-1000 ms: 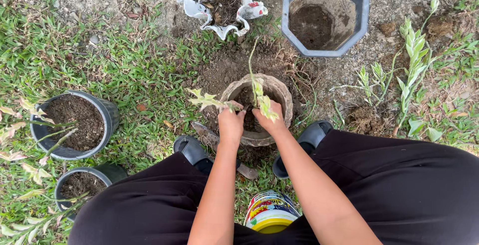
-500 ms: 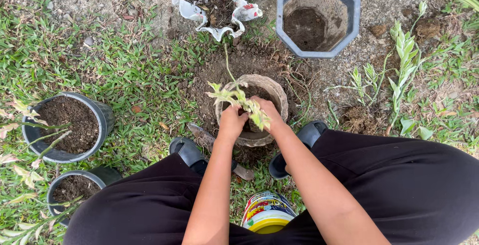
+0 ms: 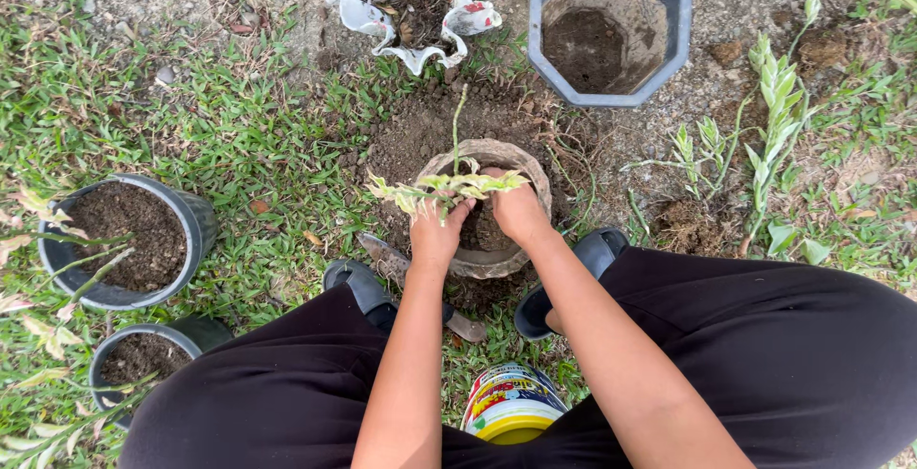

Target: The person fills a concrete pot with soil by hand, places a plant cutting inside, and firms the soil around the base of the stem.

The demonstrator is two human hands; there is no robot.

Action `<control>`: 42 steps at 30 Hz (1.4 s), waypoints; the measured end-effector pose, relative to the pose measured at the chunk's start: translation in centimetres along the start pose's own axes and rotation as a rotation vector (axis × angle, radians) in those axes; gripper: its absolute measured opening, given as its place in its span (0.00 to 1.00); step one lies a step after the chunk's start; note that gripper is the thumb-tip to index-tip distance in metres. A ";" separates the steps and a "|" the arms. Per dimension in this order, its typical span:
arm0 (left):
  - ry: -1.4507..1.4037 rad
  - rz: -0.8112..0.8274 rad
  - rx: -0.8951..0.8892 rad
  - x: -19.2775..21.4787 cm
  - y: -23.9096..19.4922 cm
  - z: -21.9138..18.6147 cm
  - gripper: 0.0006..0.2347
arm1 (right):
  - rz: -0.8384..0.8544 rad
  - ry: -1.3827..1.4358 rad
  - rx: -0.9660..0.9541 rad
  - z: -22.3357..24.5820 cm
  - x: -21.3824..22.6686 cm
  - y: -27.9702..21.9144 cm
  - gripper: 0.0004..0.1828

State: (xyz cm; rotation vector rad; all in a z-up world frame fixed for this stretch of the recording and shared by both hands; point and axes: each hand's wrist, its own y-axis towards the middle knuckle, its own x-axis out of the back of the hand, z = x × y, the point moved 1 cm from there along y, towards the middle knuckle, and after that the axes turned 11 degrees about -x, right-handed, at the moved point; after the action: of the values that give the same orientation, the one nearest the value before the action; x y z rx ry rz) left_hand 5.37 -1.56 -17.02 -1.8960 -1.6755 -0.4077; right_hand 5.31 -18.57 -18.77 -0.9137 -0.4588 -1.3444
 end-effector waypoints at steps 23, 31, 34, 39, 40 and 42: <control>0.002 -0.129 -0.264 1.0 0.2 3.1 0.08 | 0.182 -0.257 -0.212 3.2 -2.4 -3.6 0.26; -0.387 -0.096 -0.114 2.1 -0.3 1.2 0.09 | 0.113 -0.243 -0.319 4.3 -3.4 -3.1 0.29; -0.642 -0.150 -0.160 1.7 -0.2 1.9 0.13 | 0.163 -0.299 -0.317 5.1 -2.5 -2.9 0.30; -0.404 -0.071 0.065 1.1 -0.6 3.7 0.13 | 0.211 -0.352 -0.299 5.6 -2.2 -3.4 0.26; -0.405 -0.072 0.061 0.8 -0.2 4.2 0.13 | 0.266 -0.399 -0.307 5.8 -2.1 -3.4 0.22; -0.024 -0.083 -0.305 0.3 0.4 5.3 0.09 | 0.319 -0.446 -0.313 6.2 -1.8 -3.7 0.20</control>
State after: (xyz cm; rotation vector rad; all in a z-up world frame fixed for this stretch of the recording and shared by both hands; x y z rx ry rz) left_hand 5.02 1.77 -21.11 -2.0545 -1.7943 -0.7112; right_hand 2.69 -12.47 -15.33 -1.4937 -0.4226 -0.9298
